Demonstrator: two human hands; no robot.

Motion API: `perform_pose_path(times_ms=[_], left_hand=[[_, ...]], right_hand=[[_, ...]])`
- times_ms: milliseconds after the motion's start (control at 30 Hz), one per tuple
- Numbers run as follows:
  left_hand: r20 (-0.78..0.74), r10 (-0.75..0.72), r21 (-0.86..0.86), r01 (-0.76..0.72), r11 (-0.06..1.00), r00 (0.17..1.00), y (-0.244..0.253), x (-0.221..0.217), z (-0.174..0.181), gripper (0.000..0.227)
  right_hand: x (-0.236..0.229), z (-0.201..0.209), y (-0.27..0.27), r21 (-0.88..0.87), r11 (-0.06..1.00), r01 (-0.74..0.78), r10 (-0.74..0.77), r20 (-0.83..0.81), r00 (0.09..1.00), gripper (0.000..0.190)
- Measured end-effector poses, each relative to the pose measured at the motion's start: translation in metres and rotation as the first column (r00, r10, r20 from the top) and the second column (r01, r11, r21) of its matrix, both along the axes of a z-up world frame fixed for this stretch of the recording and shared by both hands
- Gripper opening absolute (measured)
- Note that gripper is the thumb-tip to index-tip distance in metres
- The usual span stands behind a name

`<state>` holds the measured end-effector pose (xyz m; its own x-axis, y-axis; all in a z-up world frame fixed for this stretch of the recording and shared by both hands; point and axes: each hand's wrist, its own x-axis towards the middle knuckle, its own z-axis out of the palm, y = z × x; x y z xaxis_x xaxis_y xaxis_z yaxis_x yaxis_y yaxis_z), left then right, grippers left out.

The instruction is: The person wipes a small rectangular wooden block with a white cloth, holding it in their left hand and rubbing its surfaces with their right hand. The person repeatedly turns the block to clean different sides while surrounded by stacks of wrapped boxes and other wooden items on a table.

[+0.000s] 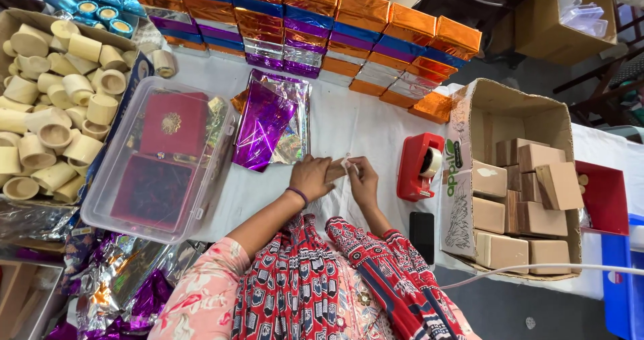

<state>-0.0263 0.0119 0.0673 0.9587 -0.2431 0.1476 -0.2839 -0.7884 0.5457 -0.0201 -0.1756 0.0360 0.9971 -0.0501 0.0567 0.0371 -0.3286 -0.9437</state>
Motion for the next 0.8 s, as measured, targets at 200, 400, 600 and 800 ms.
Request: perform_pose_path(times_ms=[200, 400, 600, 800], left_hand=[[-0.213, 0.031, -0.27, -0.089, 0.959, 0.977, -0.008, 0.011, -0.012, 0.044], [-0.024, 0.063, -0.591, -0.065, 0.804, 0.998, -0.006, 0.005, -0.035, 0.054], [-0.027, 0.093, -0.36, -0.096, 0.928, 0.995, 0.007, -0.004, -0.061, 0.056], [-0.134, 0.11, -0.306, -0.146, 0.941, 0.985, 0.006, -0.002, -0.061, 0.045]], right_hand=[[0.007, -0.007, -0.023, 0.106, 0.989, -0.106, 0.101, 0.054, 0.993, 0.014], [0.006, 0.032, -0.023, -0.108, 0.993, 0.043, -0.022, 0.192, 0.981, 0.024], [-0.007, 0.015, 0.015, -0.479, 0.878, -0.005, 0.161, 0.286, 0.944, 0.021], [-0.004, -0.026, 0.021, -0.617, 0.773, -0.151, 0.374, 0.25, 0.893, 0.011]])
